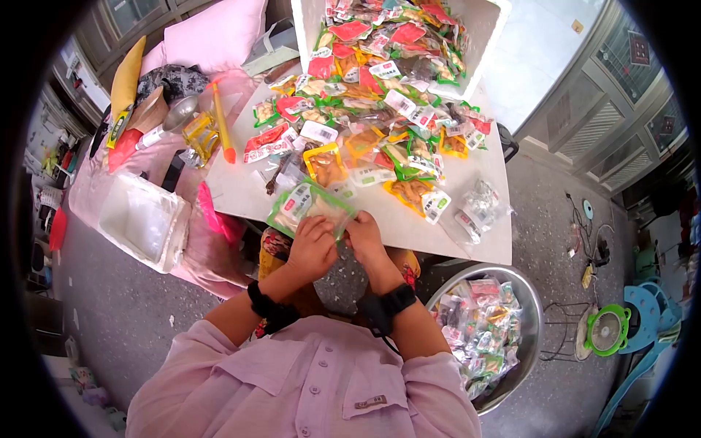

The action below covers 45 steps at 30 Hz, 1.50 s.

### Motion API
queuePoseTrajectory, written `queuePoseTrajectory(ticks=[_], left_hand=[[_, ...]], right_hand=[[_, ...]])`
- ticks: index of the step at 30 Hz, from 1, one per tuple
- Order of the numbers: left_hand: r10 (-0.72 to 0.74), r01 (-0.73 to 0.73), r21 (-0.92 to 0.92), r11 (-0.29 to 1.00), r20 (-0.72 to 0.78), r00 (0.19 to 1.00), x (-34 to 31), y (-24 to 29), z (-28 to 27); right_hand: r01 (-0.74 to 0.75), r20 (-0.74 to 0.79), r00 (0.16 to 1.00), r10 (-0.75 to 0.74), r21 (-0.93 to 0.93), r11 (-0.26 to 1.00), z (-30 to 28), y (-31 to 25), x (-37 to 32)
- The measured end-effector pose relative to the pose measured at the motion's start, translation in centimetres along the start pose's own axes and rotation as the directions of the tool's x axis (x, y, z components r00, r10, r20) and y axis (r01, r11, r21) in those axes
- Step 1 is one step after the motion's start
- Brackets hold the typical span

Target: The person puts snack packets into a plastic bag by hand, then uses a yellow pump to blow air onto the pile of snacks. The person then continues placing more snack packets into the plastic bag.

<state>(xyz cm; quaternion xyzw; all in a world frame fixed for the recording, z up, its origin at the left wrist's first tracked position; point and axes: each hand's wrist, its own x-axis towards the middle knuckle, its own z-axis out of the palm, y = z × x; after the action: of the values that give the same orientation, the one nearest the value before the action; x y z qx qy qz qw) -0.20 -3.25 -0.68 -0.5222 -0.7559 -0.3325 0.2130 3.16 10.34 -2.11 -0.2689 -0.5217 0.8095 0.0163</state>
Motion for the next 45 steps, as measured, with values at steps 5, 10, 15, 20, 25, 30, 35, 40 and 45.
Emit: queuePoseTrajectory(ticks=[5,10,15,20,25,30,35,40,45], left_hand=[[0.014,-0.014,-0.036,0.999,0.0,1.0,-0.3,0.0,-0.1],[0.008,-0.009,0.019,1.0,0.085,0.996,-1.8,0.8,-1.2],[0.1,-0.12,0.206,0.971,0.105,0.989,-3.5,-0.8,0.1],[0.087,-0.112,0.156,0.981,0.155,0.984,-2.1,-1.3,-0.6],[0.071,-0.065,-0.069,0.995,0.085,0.994,1.0,-0.9,-4.1],[-0.285,0.395,-0.598,0.697,0.275,0.918,4.7,-0.6,-8.4],[-0.303,0.476,-0.872,-0.117,0.488,0.819,6.3,-0.9,-9.0],[-0.224,0.424,-0.86,-0.283,0.489,0.843,5.9,-0.2,-8.2],[-0.201,0.496,-0.868,-0.042,0.493,0.846,5.5,1.5,-8.2]], right_hand=[[-0.072,0.166,0.986,0.012,0.359,0.931,0.2,0.6,-0.1],[-0.102,0.193,0.98,0.059,0.22,0.97,-1.1,0.6,-0.1],[-0.111,0.184,0.979,0.092,0.094,0.989,-1.2,-0.4,-1.1],[-0.035,0.108,0.993,0.042,-0.061,0.998,-3.0,-0.9,-0.8],[0.37,0.015,0.926,-0.378,-0.244,0.896,-4.5,-1.5,-0.8],[0.639,0.185,0.769,-0.612,-0.222,0.737,-4.0,-4.5,-2.3],[0.526,0.369,0.792,-0.487,-0.005,0.851,-2.1,-8.6,-6.8],[0.512,0.286,0.826,-0.485,-0.02,0.859,-3.4,-8.2,-8.5],[0.606,0.345,0.783,-0.517,-0.238,0.759,-4.7,-9.0,-10.4]])
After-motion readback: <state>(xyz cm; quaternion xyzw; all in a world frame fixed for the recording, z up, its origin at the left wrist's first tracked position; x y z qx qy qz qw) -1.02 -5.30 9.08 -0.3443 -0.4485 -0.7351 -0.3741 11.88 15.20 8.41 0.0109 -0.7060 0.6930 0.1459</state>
